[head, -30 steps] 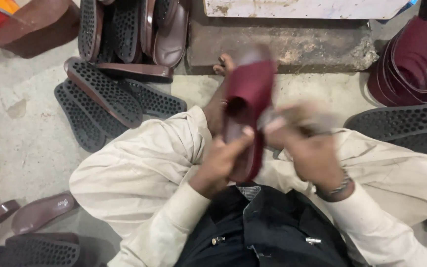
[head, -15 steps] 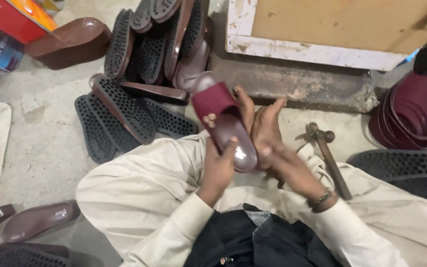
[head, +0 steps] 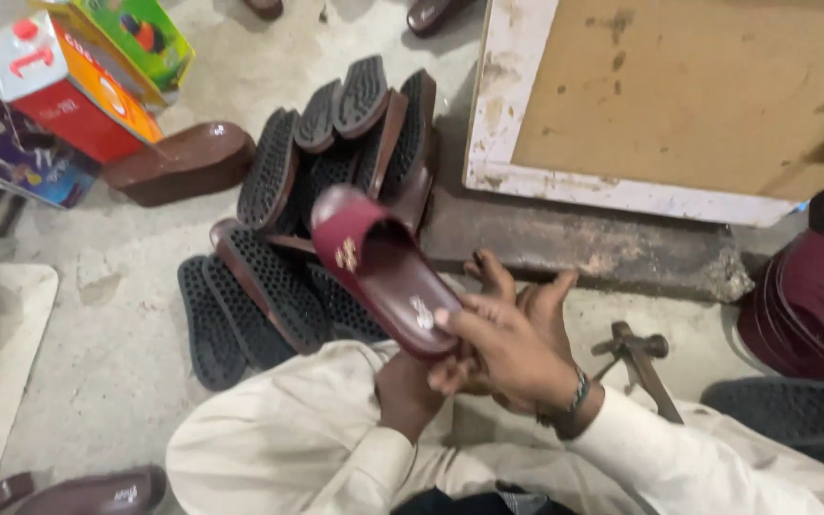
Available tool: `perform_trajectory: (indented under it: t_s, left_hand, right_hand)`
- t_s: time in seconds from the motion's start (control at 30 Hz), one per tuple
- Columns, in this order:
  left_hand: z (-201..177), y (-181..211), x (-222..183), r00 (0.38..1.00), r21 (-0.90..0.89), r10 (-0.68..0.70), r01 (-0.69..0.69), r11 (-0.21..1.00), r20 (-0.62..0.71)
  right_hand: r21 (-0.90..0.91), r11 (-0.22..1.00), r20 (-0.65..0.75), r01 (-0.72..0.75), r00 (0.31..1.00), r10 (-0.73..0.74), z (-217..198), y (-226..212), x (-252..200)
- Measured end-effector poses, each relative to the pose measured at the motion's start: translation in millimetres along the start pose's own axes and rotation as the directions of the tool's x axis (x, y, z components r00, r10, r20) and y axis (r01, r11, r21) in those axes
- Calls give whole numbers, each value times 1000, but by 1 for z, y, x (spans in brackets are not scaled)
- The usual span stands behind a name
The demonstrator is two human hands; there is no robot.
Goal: A person is manually assembling sandals by hammering the leather upper onto the sole and shaping it while sitting on the floor.
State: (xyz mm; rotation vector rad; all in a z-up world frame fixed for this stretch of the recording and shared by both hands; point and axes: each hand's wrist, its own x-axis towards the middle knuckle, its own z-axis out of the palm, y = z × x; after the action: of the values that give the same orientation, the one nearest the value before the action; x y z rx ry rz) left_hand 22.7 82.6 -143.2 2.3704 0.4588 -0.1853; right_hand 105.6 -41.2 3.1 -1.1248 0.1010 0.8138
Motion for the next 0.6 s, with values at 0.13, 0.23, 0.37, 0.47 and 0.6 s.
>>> perform_trajectory:
  t_s: [0.13, 0.23, 0.37, 0.47, 0.6]
  left_hand:
    - [20, -5, 7, 939, 80, 203, -188, 979, -277]
    - [27, -5, 9, 924, 99, 230, -210, 973, -306]
    - [29, -9, 11, 899, 167, 266, -220, 961, -347]
    - [17, 3, 13, 924, 46, 245, -242, 969, -294]
    - [16, 43, 39, 878, 73, 425, -419, 905, -220]
  right_hand:
    - [-360, 858, 66, 365, 928, -367, 54, -114, 45]
    - [-48, 849, 156, 527, 843, -515, 46, -163, 121]
    - [-311, 682, 306, 662, 749, -588, 44, -155, 102]
    - [-585, 657, 173, 476, 864, -472, 12, -108, 71]
    - [-462, 861, -228, 213, 909, -348, -82, -67, 57]
